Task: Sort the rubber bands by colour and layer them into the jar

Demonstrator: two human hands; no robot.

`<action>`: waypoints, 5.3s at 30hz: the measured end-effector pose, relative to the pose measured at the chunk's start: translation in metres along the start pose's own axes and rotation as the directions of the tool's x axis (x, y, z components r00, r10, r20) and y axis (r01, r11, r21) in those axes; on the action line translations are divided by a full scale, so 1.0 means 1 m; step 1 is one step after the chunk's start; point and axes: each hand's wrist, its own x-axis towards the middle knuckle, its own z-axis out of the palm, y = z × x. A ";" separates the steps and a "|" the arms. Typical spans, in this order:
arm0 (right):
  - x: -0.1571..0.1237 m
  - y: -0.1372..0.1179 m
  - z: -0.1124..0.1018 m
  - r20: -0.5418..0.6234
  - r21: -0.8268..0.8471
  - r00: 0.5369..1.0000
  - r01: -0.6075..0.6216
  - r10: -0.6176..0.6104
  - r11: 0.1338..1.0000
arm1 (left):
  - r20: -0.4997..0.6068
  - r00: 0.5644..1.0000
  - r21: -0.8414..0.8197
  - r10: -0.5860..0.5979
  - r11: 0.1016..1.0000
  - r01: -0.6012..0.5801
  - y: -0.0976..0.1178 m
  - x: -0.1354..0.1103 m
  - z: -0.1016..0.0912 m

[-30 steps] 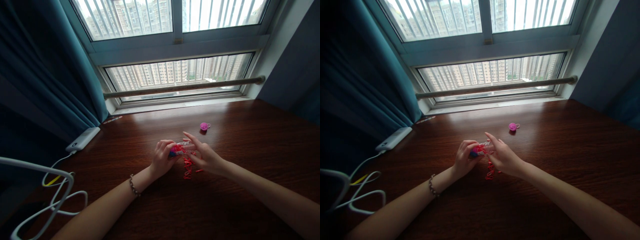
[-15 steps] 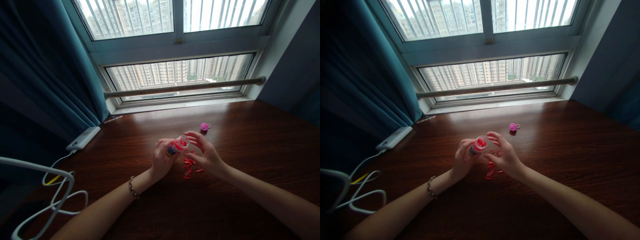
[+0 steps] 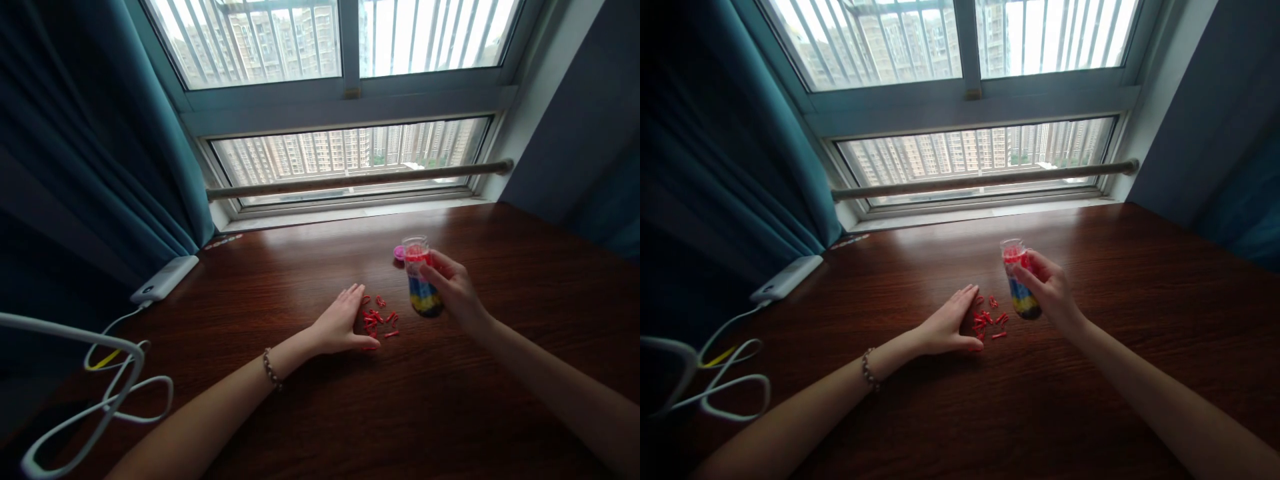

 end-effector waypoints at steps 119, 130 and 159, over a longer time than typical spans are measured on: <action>-0.035 0.013 -0.012 0.386 -0.633 0.921 0.307 -0.054 0.711 | -0.139 0.967 -0.806 -0.213 0.592 0.015 0.043 0.015 -0.018; -0.043 0.021 -0.005 0.537 -0.607 0.828 0.512 -0.161 0.607 | 0.070 0.974 -0.825 -0.216 0.536 0.178 0.042 0.017 -0.001; -0.048 0.025 0.002 0.128 -0.157 0.987 0.113 -0.093 0.981 | -0.034 0.999 -0.844 0.008 0.536 -0.033 0.068 0.007 0.008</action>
